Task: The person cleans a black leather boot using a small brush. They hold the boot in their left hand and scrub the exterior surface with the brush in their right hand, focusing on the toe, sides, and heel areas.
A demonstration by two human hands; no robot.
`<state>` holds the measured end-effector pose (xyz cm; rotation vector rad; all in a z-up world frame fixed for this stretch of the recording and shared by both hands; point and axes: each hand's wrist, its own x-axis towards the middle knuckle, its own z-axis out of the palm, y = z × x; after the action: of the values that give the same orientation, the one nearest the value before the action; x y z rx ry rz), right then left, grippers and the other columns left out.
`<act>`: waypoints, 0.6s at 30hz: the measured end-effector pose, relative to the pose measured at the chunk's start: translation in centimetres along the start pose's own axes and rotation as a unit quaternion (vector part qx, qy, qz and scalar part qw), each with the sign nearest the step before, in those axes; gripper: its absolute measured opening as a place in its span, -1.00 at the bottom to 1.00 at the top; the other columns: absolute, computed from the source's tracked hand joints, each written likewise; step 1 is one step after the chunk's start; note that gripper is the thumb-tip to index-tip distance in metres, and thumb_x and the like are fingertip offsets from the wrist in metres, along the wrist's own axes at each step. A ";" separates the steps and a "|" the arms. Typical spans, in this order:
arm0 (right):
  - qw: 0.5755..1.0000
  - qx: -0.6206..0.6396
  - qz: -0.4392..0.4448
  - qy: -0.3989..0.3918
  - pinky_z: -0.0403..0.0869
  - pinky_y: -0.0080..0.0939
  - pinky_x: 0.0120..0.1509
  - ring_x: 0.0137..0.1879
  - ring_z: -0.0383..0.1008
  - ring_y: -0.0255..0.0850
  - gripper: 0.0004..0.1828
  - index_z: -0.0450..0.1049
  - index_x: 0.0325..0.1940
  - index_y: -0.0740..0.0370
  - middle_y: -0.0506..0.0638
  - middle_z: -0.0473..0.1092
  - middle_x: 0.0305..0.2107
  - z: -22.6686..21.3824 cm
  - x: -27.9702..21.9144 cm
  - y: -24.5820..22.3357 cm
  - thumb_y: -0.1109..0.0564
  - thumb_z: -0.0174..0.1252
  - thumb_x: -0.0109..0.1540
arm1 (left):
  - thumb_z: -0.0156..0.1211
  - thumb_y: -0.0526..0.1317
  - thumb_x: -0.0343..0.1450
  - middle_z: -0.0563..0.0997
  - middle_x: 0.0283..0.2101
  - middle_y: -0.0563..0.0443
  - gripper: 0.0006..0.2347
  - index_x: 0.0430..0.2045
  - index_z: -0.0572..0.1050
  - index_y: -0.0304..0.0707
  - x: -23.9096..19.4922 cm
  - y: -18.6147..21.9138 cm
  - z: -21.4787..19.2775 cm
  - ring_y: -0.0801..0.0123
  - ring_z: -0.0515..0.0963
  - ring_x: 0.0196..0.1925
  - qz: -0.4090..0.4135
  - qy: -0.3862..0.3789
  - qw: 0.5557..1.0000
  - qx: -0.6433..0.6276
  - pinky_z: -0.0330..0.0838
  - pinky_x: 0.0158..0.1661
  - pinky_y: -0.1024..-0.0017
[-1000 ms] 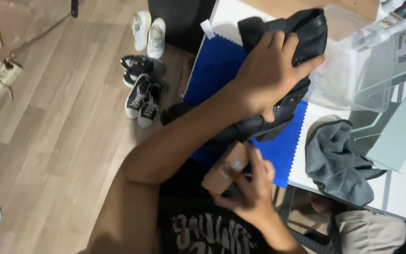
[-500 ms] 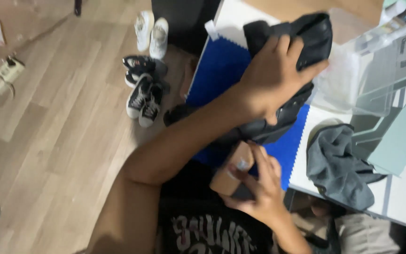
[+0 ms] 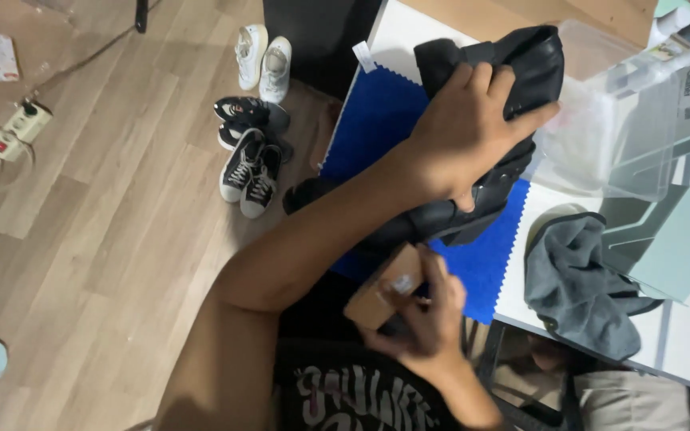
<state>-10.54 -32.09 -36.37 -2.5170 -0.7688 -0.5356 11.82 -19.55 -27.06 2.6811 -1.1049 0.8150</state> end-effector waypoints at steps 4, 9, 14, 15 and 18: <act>0.997 -0.049 0.045 0.049 0.18 0.29 0.35 0.46 0.17 0.47 0.02 0.41 0.22 0.21 0.55 -0.01 0.43 -0.5 -0.1 1.5 -0.23 0.65 -0.18 | 0.59 0.50 -0.48 0.41 -0.02 -0.23 0.33 0.33 0.24 0.25 -0.1 0.2 0.5 0.14 0.37 -0.12 -0.013 0.003 1.000 -0.016 0.29 -0.07 0.23; 1.000 0.006 -0.013 -0.021 0.29 0.19 0.06 0.36 0.30 0.47 -0.23 0.48 0.09 -0.05 0.54 0.14 0.31 -1.3 2.6 -0.3 -0.34 0.55 -0.07 | 0.57 0.54 -0.51 0.42 0.02 -0.27 0.37 0.35 0.23 0.26 0.1 0.0 0.1 0.15 0.39 -0.12 -0.009 0.008 1.000 0.006 0.31 -0.04 0.26; 0.993 -0.010 0.102 -0.059 0.02 0.45 0.50 0.56 -0.06 0.47 0.18 0.45 0.25 0.21 0.43 -0.15 0.51 -1.0 -0.8 0.4 -0.25 0.68 -0.37 | 0.58 0.49 -0.49 0.42 -0.03 -0.26 0.32 0.32 0.26 0.26 -0.1 0.2 -0.1 0.10 0.40 -0.12 -0.014 0.007 1.000 -0.009 0.30 -0.08 0.23; 0.994 -0.010 0.098 -0.057 0.02 0.45 0.50 0.56 -0.06 0.47 0.18 0.45 0.25 0.21 0.43 -0.15 0.51 -1.1 -0.9 0.9 -0.25 0.68 -0.37 | 0.58 0.49 -0.49 0.42 -0.03 -0.26 0.32 0.32 0.26 0.26 0.0 0.3 -0.4 0.10 0.40 -0.12 -0.015 0.010 1.000 -0.005 0.30 -0.08 0.23; 0.996 0.004 0.032 -0.082 0.09 0.21 0.31 0.29 0.16 0.28 -0.15 0.64 0.06 0.08 0.34 -0.06 0.47 -1.8 0.4 1.2 -0.41 0.51 -0.18 | 0.59 0.51 -0.43 0.38 0.05 -0.32 0.31 0.35 0.20 0.32 -0.1 0.5 -0.3 0.11 0.39 -0.08 -0.020 -0.036 0.999 -0.004 0.27 -0.04 0.22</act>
<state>-9.90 -33.76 -35.09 -2.5924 -0.7434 -0.3076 11.28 -19.77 -26.94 2.7363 -1.0637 0.7094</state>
